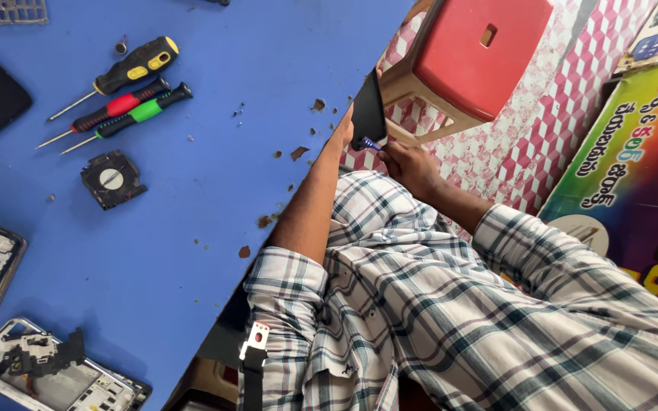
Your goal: The person uses a toothbrush to scrub the back and edges of a black smartphone case. The person also briefly handles a small black electronic component with a screwdriver before setting it aside.
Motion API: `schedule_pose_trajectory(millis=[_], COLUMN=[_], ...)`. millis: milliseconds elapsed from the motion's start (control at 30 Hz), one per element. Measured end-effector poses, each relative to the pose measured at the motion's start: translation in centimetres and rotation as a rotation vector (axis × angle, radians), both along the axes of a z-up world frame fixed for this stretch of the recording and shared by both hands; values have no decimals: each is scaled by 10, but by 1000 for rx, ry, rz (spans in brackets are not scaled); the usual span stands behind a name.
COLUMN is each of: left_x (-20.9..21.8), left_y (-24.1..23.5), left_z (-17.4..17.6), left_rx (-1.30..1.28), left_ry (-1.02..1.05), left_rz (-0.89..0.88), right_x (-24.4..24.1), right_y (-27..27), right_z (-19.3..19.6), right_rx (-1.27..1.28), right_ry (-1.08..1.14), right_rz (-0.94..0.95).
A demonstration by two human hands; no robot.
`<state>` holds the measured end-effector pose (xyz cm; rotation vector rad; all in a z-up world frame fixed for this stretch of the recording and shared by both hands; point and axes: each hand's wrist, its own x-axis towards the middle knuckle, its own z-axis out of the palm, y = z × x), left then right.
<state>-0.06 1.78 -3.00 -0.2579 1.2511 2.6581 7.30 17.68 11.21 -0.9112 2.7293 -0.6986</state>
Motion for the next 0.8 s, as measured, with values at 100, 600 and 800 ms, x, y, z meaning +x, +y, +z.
schedule_pose_trajectory(millis=[100,600,800], left_x=[8,1,-9], left_y=[-1,-9,-8], left_z=[4,24,26], left_rx=[-22,-105,-140], left_ry=[-27,-59,-51], left_rz=[-16,-19,-4], right_x=[0,-30,-43], right_y=[-4,1,-5], right_z=[0,16,23], right_rx=[-242,-201,-117], right_ry=[23,292,121], right_rz=[-111,-76,-124])
